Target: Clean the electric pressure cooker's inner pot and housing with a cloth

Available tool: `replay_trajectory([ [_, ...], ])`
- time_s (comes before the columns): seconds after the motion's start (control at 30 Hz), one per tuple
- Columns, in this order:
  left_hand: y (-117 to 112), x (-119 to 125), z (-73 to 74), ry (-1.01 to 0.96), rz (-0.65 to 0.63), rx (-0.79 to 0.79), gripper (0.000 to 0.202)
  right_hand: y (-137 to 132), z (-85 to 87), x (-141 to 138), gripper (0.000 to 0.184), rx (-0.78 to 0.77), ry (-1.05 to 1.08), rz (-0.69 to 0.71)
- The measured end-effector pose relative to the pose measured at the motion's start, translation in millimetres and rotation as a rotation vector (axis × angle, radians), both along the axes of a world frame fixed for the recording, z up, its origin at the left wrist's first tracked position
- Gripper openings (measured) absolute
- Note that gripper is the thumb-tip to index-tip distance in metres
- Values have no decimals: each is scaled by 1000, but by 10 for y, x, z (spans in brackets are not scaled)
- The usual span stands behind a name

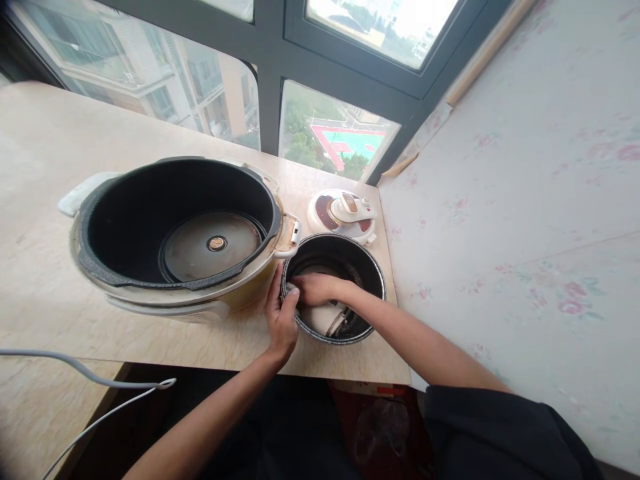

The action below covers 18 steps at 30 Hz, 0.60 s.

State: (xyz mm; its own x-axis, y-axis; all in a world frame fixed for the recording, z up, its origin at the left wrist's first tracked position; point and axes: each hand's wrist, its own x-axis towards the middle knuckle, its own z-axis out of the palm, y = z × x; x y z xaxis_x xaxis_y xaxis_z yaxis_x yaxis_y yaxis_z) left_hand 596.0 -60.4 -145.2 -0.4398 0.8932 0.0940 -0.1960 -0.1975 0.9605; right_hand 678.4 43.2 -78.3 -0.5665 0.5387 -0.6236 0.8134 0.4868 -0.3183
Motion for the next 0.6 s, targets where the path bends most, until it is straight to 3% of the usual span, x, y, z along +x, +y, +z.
replay_trajectory([
  [0.13, -7, 18, 19, -15, 13, -7, 54, -67, 187, 199, 35, -138, -30, 176],
  [0.23, -8, 34, 24, -26, 27, 9, 53, -64, 392, 415, 35, -278, -32, 191],
  [0.3, -6, 41, 34, -33, 35, 12, 52, -70, 546, 525, 35, -272, -111, 156],
  [0.43, 0, 24, 67, -7, 46, -7, 53, -84, 747, 617, 36, 41, -430, 74],
  [0.6, 14, -30, 71, -13, 33, -26, 57, -7, 696, 671, 30, 471, -504, -11],
])
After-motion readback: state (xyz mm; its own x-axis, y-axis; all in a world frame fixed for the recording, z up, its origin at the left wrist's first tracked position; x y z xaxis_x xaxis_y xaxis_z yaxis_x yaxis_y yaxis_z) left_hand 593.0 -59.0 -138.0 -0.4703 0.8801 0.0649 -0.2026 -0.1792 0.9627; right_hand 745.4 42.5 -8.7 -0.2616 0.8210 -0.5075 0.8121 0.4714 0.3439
